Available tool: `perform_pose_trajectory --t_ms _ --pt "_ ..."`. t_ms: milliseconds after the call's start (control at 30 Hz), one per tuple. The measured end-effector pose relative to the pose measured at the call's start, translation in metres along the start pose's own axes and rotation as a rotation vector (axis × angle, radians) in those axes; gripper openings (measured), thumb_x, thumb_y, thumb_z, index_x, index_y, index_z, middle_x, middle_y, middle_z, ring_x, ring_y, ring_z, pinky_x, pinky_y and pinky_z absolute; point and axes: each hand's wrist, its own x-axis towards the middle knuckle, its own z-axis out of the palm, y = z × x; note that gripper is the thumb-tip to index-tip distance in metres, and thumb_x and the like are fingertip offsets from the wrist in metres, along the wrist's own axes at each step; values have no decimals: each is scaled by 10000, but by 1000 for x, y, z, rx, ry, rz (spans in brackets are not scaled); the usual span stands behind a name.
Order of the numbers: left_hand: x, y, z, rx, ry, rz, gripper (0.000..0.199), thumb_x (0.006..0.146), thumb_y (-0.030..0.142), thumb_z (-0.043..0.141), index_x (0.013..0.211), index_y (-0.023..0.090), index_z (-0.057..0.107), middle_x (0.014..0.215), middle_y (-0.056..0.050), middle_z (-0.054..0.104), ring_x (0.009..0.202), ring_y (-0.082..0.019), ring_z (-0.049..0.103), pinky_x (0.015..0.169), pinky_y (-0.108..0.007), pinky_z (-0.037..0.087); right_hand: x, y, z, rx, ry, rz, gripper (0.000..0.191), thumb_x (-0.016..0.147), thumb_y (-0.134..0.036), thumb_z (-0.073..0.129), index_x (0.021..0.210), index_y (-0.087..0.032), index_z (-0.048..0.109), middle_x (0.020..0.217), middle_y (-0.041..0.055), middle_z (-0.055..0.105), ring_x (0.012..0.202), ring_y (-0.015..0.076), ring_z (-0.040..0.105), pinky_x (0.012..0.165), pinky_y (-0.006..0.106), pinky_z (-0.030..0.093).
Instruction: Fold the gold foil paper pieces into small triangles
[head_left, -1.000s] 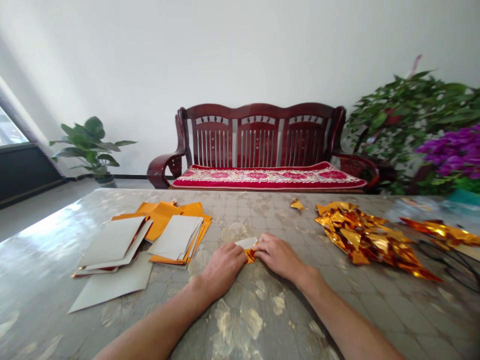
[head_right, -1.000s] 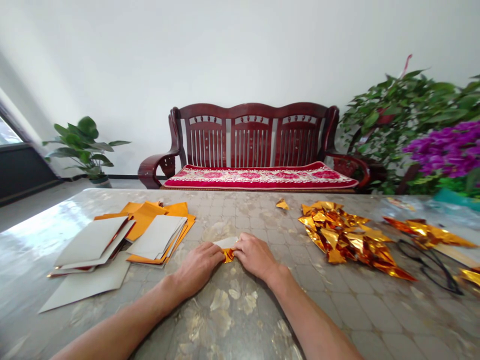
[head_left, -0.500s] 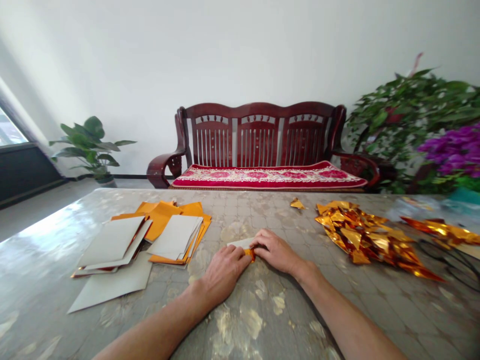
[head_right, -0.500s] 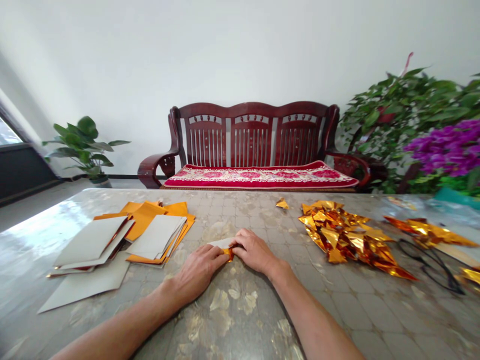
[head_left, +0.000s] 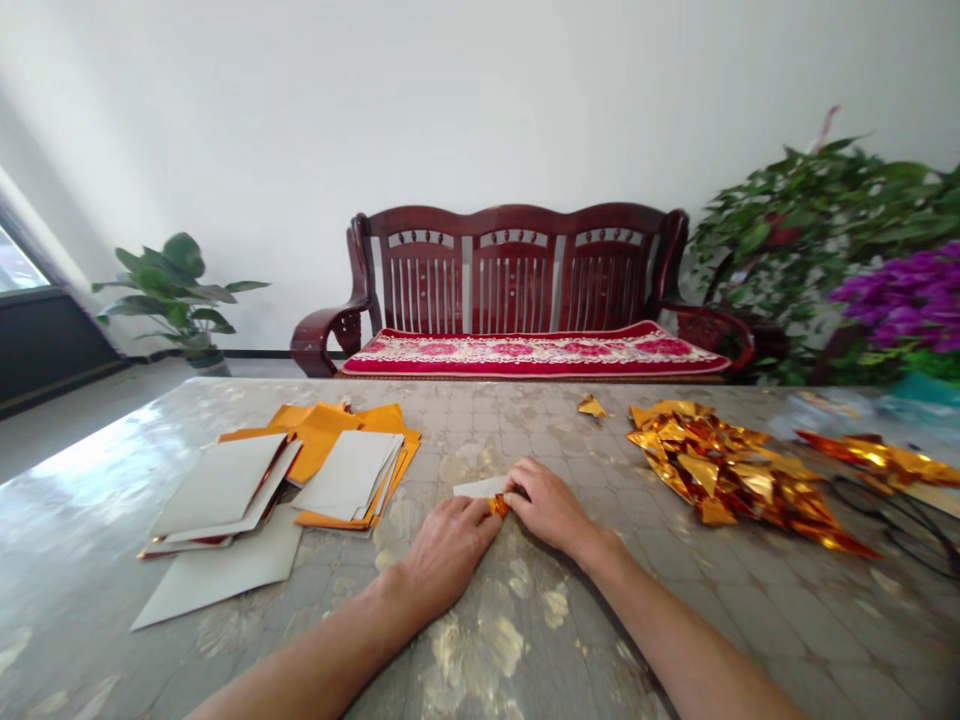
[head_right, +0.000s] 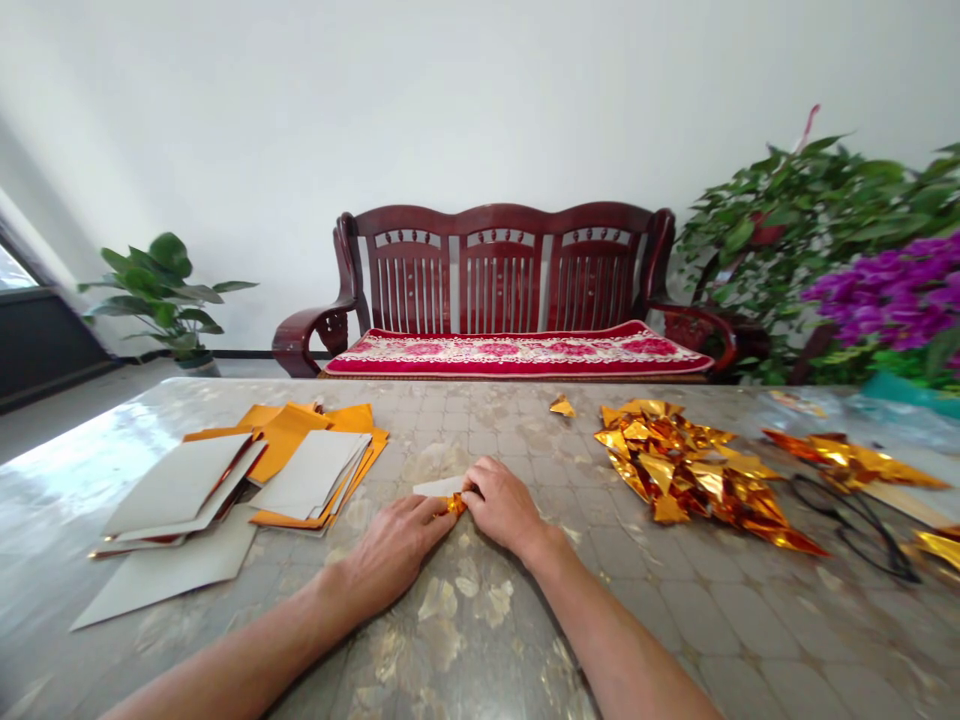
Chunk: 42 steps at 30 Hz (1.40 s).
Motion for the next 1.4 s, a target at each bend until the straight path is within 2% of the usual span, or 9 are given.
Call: perform_pose_trajectory --t_ms 167,400,700,900,1067,1233,1400 --pt "1 3 2 -1 3 -15 213 951 141 438 1107 195 573 1067 -62 626 1008 -223 575 889 -357 490 0 -2 2 -20 20 35 121 804 -97 562 752 -197 605 865 13 576 834 143 536 715 234 378" --pt "0 6 1 -26 30 -31 288 960 156 449 1238 208 509 1077 -48 632 1011 -225 579 891 -356 489 0 -2 3 -15 10 39 92 811 -116 571 779 -194 608 881 18 580 850 147 538 730 237 377" --pt "0 8 -3 -30 1 -28 241 945 157 454 1153 217 560 1090 -57 615 1038 -227 563 895 -358 480 1 -1 6 -26 18 72 120 827 -102 542 867 -194 609 956 35 602 912 157 549 789 249 392" --pt "0 10 -7 -23 -4 -5 253 910 105 457 1120 209 553 1239 -65 580 1073 -230 540 922 -372 468 3 -2 6 -34 33 114 146 842 -109 519 944 -194 581 1009 47 614 934 162 556 822 260 397" --pt "2 11 -8 -4 -17 -2 226 899 90 458 1065 205 560 1202 -73 598 1037 -236 541 887 -383 484 5 -2 5 -60 14 128 103 863 -154 531 931 -204 590 986 38 630 923 165 569 796 260 386" --pt "4 14 -6 13 -11 -21 218 903 87 455 1060 202 555 1145 -66 615 1045 -240 538 903 -384 483 8 6 6 -75 7 115 113 900 -194 502 878 -213 611 942 29 638 903 169 575 764 262 377" --pt "5 15 -7 -3 -42 -44 222 921 108 434 1088 201 546 1134 -77 612 1060 -232 532 923 -381 468 9 22 7 91 93 145 222 913 -172 409 910 -211 628 949 29 671 912 165 601 809 268 414"
